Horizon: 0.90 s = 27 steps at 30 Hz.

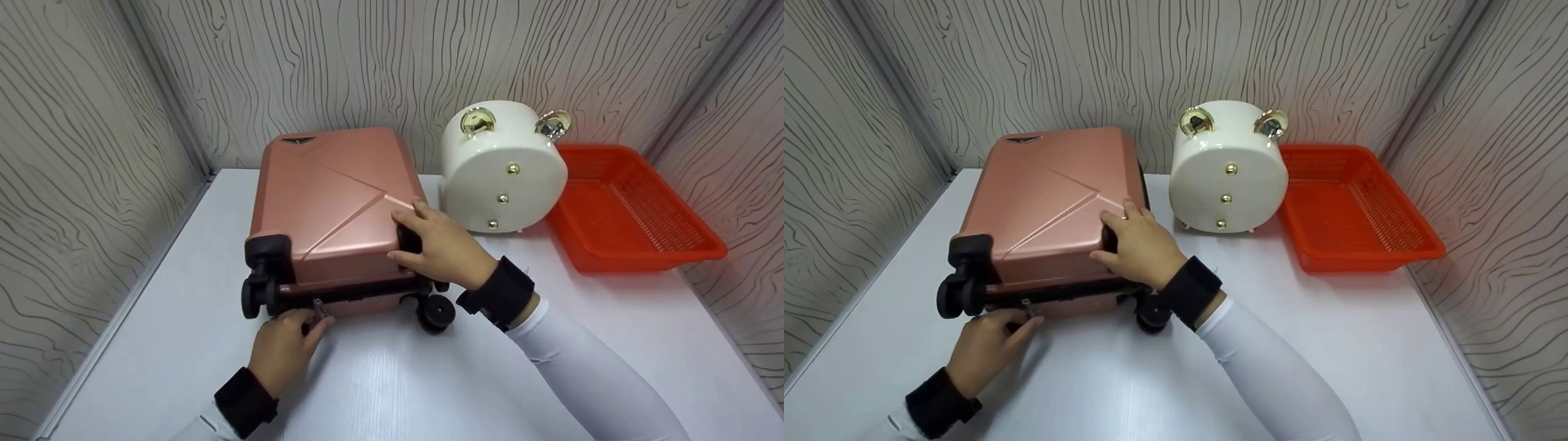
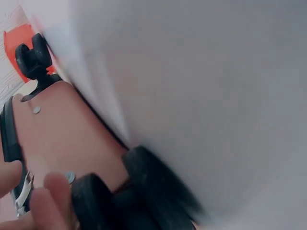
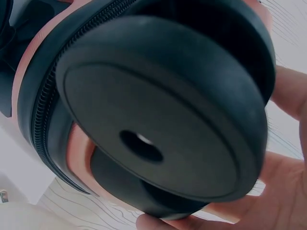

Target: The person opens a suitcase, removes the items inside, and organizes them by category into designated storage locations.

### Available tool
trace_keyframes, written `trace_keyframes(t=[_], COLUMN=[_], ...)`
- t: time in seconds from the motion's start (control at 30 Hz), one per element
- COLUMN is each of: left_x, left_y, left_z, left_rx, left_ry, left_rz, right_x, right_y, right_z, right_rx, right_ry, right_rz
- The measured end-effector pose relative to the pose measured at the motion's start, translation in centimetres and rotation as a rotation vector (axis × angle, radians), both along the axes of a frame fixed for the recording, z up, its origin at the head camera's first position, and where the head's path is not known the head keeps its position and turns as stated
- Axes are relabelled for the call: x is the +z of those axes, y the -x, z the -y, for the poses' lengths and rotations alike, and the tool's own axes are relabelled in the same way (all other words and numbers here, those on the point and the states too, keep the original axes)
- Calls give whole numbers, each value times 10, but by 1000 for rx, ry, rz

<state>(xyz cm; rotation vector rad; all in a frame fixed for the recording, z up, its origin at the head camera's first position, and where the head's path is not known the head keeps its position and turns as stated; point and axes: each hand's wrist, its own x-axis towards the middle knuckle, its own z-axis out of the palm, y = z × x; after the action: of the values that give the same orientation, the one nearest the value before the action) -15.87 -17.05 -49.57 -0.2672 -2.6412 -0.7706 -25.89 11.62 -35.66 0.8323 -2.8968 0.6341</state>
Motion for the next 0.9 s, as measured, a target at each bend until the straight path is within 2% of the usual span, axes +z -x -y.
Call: trace_keyframes(t=[0.2,0.33,0.57,0.73,0.9], left_x=[0,3,4,7,8], left_y=[4,3,-7,-11,-13], left_z=[-3,-5,-3,2,10], left_rx=[9,14,-15,-22,4], left_ry=[-28,-2,45,69,89], left_rz=[12,8,-128,-179,-212], right_x=[-3,-3,-2,-3,-5], right_y=[1,1,1,0,0], right_z=[0,-1,-1,-3,-2], right_rx=[8,10,16,12,30], right_ry=[6,9,-5,-27,-35], right_rz=[-22,-25,-23,-31,-38])
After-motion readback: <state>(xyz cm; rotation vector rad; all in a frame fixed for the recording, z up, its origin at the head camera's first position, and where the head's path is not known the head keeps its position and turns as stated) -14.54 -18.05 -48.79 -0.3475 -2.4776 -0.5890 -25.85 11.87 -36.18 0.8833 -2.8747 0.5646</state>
